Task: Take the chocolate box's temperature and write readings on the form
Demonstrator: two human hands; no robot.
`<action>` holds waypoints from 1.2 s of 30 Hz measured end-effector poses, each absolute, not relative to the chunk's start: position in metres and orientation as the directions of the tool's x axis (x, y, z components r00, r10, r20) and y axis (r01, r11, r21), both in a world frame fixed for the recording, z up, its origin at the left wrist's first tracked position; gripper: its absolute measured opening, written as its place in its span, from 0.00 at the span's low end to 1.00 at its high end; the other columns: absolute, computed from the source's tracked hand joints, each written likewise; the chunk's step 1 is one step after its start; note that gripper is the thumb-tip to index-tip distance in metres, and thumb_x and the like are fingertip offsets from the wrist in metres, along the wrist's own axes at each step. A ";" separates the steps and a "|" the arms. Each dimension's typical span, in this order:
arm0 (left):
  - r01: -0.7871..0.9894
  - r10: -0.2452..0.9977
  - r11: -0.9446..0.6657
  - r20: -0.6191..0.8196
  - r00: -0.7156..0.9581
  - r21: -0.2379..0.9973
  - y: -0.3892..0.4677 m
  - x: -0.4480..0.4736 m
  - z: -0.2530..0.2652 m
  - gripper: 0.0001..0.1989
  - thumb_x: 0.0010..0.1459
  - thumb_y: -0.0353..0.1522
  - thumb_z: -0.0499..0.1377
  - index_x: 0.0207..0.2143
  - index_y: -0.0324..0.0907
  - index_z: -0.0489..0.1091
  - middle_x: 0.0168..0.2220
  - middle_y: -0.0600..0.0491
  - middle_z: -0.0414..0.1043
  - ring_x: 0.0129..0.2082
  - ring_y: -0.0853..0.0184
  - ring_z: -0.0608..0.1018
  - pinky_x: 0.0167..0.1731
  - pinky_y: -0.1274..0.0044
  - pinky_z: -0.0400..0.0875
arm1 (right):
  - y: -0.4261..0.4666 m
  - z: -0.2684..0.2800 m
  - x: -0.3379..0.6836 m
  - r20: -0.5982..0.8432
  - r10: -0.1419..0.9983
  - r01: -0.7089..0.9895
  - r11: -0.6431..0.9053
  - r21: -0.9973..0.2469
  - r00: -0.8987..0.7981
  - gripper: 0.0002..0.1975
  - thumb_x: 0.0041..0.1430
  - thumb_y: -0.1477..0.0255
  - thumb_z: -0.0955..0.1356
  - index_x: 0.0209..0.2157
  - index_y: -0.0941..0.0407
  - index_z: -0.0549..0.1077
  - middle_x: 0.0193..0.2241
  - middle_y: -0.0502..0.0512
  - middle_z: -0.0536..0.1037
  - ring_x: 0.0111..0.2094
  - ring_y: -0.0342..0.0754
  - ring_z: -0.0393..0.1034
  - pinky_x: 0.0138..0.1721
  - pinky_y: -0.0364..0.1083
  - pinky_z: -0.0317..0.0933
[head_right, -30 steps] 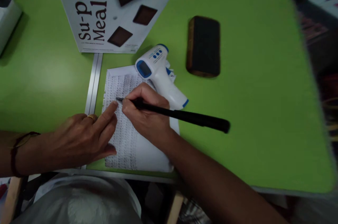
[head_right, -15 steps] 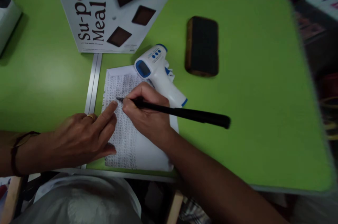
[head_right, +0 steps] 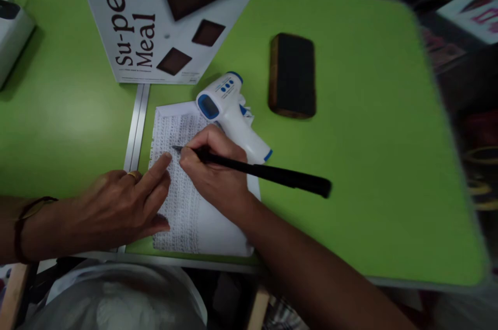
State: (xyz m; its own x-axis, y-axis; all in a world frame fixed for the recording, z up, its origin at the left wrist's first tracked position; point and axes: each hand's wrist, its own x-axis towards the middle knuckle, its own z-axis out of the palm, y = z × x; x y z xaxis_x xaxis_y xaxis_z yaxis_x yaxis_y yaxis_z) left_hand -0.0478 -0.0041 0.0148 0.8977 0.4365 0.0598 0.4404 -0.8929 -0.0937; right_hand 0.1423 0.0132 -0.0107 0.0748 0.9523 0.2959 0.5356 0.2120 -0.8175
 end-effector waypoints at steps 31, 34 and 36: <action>0.454 0.448 -0.885 0.075 0.891 -0.102 -0.005 -0.048 0.013 0.24 0.65 0.48 0.56 0.45 0.33 0.71 0.62 0.29 0.65 0.22 0.68 0.76 0.22 0.73 0.69 | 0.012 -0.013 0.147 0.290 0.954 0.570 0.194 -0.798 0.081 0.08 0.49 0.76 0.66 0.22 0.51 0.64 0.17 0.44 0.69 0.19 0.42 0.62 0.20 0.43 0.59; 0.455 0.450 -0.885 0.067 0.890 -0.101 -0.005 -0.049 0.012 0.24 0.66 0.48 0.56 0.45 0.33 0.70 0.62 0.28 0.64 0.23 0.68 0.76 0.22 0.73 0.69 | 0.012 -0.014 0.147 0.291 0.953 0.557 0.200 -0.806 0.079 0.08 0.49 0.76 0.66 0.22 0.51 0.64 0.17 0.44 0.69 0.19 0.42 0.62 0.21 0.43 0.59; 0.452 0.448 -0.886 0.067 0.892 -0.105 -0.005 -0.049 0.012 0.24 0.66 0.48 0.55 0.46 0.33 0.70 0.62 0.28 0.65 0.22 0.68 0.76 0.22 0.73 0.68 | 0.012 -0.013 0.148 0.295 0.953 0.544 0.210 -0.812 0.073 0.08 0.50 0.76 0.67 0.22 0.51 0.65 0.18 0.45 0.69 0.19 0.42 0.62 0.21 0.44 0.59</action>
State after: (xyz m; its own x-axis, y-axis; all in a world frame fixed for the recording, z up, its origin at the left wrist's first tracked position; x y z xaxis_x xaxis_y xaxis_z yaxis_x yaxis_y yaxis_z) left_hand -0.0491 -0.0053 0.0120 0.8917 0.4477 0.0666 0.4525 -0.8855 -0.1054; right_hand 0.1477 0.0122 -0.0135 0.0727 0.9528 0.2949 0.5439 0.2100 -0.8124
